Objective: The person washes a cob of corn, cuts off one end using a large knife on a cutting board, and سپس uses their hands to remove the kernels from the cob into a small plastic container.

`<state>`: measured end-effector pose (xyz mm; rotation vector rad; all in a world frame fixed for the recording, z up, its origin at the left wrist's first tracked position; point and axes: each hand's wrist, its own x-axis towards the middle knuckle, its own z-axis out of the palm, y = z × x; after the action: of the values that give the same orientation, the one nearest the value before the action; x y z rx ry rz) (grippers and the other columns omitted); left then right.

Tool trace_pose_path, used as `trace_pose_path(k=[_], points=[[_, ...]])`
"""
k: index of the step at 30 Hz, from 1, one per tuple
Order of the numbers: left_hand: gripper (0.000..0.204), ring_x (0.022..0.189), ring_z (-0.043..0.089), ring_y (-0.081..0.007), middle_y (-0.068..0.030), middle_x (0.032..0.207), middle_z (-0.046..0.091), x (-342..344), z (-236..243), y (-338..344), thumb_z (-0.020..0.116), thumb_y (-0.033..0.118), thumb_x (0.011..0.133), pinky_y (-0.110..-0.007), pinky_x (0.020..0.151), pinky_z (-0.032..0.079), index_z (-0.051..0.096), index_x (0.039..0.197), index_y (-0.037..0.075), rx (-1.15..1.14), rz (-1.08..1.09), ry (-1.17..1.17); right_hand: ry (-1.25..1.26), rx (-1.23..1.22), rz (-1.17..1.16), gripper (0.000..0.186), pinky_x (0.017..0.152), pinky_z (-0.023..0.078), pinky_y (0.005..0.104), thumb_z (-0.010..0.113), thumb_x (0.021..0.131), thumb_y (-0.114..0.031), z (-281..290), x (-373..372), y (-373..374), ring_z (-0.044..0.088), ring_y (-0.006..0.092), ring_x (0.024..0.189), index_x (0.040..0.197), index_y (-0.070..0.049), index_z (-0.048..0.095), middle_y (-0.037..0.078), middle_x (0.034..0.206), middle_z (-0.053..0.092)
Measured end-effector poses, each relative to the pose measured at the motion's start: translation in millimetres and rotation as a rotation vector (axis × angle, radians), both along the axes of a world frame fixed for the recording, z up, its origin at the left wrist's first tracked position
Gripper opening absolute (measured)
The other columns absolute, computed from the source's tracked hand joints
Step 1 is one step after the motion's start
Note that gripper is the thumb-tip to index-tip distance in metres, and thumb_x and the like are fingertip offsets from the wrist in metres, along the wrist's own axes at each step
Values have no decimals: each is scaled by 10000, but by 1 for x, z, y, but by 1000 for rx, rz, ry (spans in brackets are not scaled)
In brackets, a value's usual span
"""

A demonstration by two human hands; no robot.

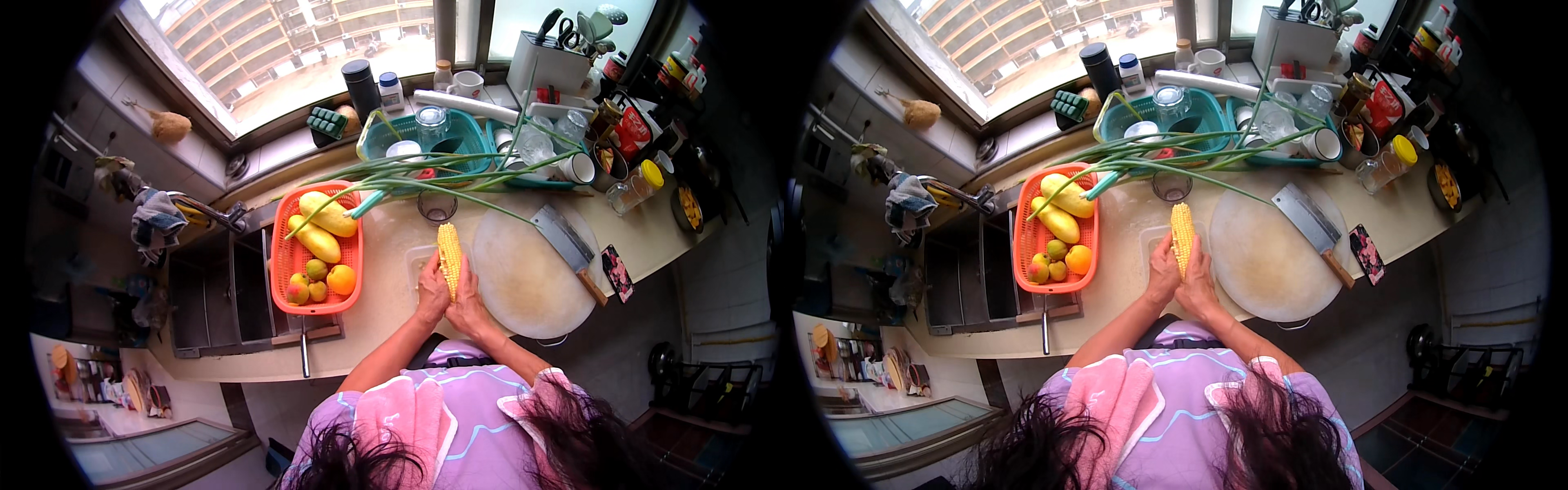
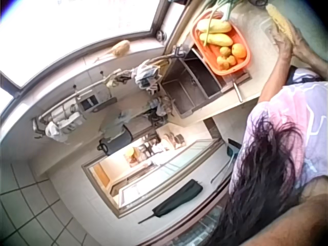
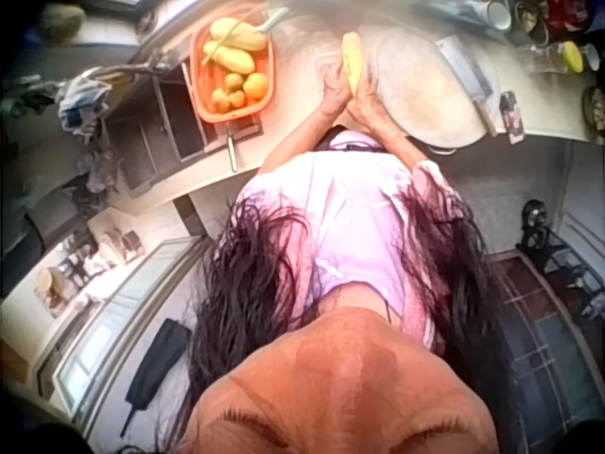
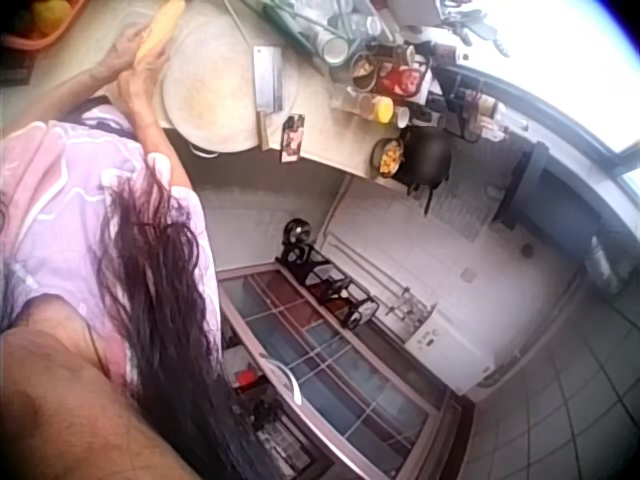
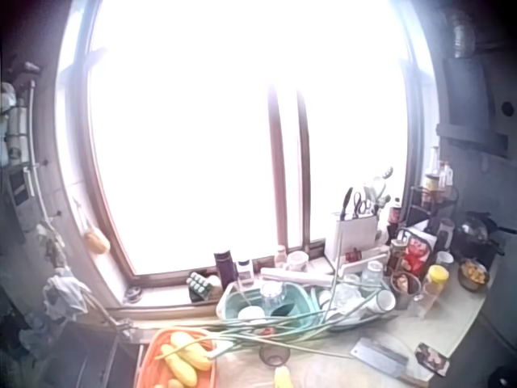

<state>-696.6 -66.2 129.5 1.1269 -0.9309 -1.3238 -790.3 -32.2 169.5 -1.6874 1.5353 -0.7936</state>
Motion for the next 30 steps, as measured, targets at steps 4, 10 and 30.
trace_pose_path(k=[4,10,30], points=[[375,970,596,-159,-107,1111,610,2,2,2,355,65,953,-271,841,482,453,1300,-38,-55,24,-176,8,-4,27,862,963,388,472,568,774,-49,0,2,1,414,474,1106,1455,-19,40,325,1215,374],[381,1019,587,-168,-102,1157,588,0,13,2,344,139,989,-274,883,476,422,1325,-22,104,-74,300,-51,-13,-60,857,968,385,472,579,761,-40,-4,-3,-3,408,468,1126,1453,-8,75,317,1240,366],[304,980,561,-332,-156,1022,591,64,39,27,571,-23,722,-405,852,475,620,1020,18,-445,27,-1237,-3,20,-15,877,1002,381,414,500,647,68,7,-15,-2,453,389,1204,1452,-45,171,250,1298,446]])
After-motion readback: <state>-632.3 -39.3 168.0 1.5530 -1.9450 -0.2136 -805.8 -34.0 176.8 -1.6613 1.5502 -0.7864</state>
